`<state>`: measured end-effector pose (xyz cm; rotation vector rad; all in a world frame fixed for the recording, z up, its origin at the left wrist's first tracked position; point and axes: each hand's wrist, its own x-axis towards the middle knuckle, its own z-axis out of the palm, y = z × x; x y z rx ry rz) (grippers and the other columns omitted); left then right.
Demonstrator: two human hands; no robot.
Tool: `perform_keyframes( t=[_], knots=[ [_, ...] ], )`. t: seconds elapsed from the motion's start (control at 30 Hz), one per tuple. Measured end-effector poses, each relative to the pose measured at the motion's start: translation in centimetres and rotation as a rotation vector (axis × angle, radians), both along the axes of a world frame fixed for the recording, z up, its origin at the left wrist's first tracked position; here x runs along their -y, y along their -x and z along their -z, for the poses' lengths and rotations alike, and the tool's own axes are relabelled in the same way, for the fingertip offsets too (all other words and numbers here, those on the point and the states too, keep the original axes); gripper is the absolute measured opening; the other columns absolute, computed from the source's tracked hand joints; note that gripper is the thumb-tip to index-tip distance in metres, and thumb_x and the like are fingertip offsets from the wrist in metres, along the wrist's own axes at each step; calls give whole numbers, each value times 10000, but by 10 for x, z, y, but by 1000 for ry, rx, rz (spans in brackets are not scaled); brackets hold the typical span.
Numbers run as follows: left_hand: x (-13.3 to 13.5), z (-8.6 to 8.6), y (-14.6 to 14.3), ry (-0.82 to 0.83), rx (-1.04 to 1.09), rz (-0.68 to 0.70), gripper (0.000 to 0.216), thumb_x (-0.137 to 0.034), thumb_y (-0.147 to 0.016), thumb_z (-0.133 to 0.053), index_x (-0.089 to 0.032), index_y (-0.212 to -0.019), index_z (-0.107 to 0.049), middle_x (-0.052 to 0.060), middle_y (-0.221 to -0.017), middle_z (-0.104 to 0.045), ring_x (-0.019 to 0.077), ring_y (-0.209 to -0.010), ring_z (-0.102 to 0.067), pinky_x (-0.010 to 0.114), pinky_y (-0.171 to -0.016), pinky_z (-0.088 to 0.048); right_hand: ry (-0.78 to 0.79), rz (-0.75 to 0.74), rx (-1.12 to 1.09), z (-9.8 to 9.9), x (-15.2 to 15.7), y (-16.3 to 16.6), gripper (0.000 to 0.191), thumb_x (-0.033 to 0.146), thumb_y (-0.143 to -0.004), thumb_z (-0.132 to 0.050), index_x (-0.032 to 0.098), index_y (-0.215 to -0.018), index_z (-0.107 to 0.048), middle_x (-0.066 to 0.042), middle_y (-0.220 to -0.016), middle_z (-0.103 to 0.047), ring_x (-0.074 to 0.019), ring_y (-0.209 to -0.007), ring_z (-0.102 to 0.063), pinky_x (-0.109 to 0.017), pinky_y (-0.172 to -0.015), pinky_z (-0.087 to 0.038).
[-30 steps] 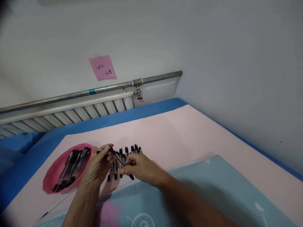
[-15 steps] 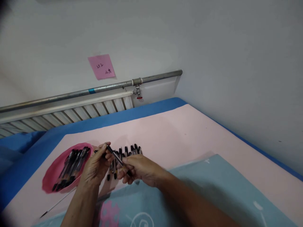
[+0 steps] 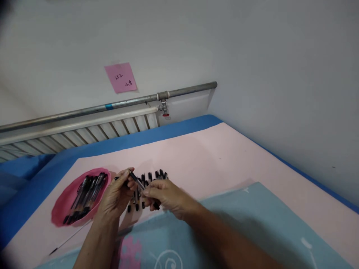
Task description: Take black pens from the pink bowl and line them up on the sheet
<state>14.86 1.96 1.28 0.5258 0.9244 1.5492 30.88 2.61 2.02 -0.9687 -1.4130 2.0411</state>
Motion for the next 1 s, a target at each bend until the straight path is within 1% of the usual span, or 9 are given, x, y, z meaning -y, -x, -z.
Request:
perform_keyframes(
  t=[0.1,0.2,0.27,0.33,0.5,0.63,0.7,0.9,1.0],
  knots=[
    [0,1,-2,8,-3,-12,215,-224,-617,-724,-112,-783,-648,-32,-534,-492,45,-464,-434,162,-434,-344,-103,110,40,2,-1,0,130,214,-639,-612,158,-685,-504,41,-583,-524,-59,-512,-448,-182,-462,-280],
    [1,1,-3,16,-9,4,221,-234,-621,-722,-112,-791,-651,-33,-532,-493,45,-463,-435,163,-437,-343,-37,32,-2,2,-2,0,121,268,-709,-547,153,-745,-542,11,-656,-562,-64,-530,-454,-186,-447,-259],
    [1,2,-3,18,-18,10,232,-237,-614,-726,-109,-793,-654,-33,-533,-495,44,-460,-434,162,-432,-338,1,-44,-4,1,-2,-1,190,307,-760,-473,141,-736,-562,-20,-698,-582,-75,-545,-472,-191,-434,-238],
    [0,2,-4,17,-20,-6,241,-237,-598,-735,-106,-785,-655,-34,-529,-495,42,-457,-431,160,-427,-333,-31,-37,19,1,-3,-1,198,301,-760,-471,138,-684,-555,-13,-654,-567,-73,-525,-458,-194,-435,-240],
    [-3,7,-7,19,-1,-68,230,-226,-576,-747,-106,-744,-644,-36,-517,-488,42,-456,-433,155,-423,-334,-314,112,196,3,-2,-2,120,259,-739,-518,155,-693,-555,26,-600,-529,-69,-503,-411,-197,-480,-295],
    [-6,9,2,26,49,-176,169,-172,-592,-731,-108,-706,-624,-44,-522,-474,35,-448,-423,141,-405,-335,-728,248,484,5,1,-1,38,193,-704,-541,166,-688,-563,-1,-681,-567,-113,-655,-483,-224,-600,-331],
    [-7,8,10,29,100,-233,135,-145,-615,-708,-106,-704,-615,-46,-530,-469,31,-448,-422,133,-402,-342,-883,274,579,7,2,0,33,189,-700,-552,171,-674,-561,-9,-704,-577,-125,-698,-488,-235,-636,-327],
    [-8,0,36,24,221,-363,51,-138,-751,-577,-108,-711,-586,-36,-544,-480,38,-456,-446,137,-418,-373,-808,202,568,16,-6,-8,119,294,-757,-543,194,-785,-602,0,-729,-595,-107,-636,-502,-211,-563,-328],
    [-6,-6,48,4,252,-448,164,-134,-806,-499,-110,-650,-544,-33,-527,-478,41,-442,-447,138,-401,-364,-937,187,620,13,-16,-19,128,276,-772,-530,193,-758,-628,-18,-749,-592,-126,-706,-517,-225,-621,-347]
  ],
)
